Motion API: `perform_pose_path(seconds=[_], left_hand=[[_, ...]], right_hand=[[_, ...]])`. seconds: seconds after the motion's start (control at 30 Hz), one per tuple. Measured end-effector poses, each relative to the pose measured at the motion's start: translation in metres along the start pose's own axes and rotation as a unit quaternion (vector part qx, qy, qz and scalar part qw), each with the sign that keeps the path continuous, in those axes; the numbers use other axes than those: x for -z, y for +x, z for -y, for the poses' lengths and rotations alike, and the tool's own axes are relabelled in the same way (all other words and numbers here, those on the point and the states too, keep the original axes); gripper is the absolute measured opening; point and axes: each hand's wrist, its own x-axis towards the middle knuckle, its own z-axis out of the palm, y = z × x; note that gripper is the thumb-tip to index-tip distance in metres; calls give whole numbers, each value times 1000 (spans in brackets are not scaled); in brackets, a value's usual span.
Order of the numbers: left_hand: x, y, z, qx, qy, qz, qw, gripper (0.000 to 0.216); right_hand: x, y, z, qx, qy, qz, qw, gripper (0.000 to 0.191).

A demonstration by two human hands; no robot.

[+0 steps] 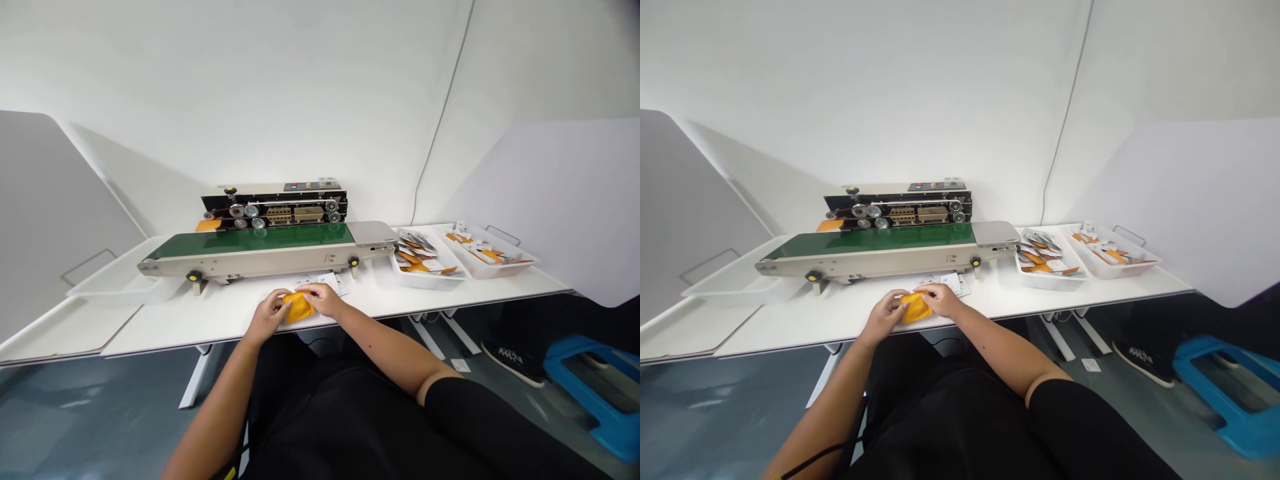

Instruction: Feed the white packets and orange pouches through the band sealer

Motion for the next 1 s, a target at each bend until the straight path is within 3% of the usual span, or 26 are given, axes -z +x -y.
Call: perform_pose_path(seconds=[0.43, 0.73, 0.87, 1.0], left_hand=[[-2, 3, 4, 12, -24, -61, 998, 32], [-1, 7, 0, 12, 42, -36, 998, 39], [-1, 7, 1, 12, 42, -35, 998, 39], [-1, 8, 8, 24, -13, -53, 998, 43]], right_hand=[[-2, 0, -7, -20, 14, -51, 998, 27], [-2, 1, -6, -42, 40, -96, 994, 24], [-2, 1, -6, -36, 47, -86, 995, 23], [0, 0, -5, -12, 45, -107, 993, 41]])
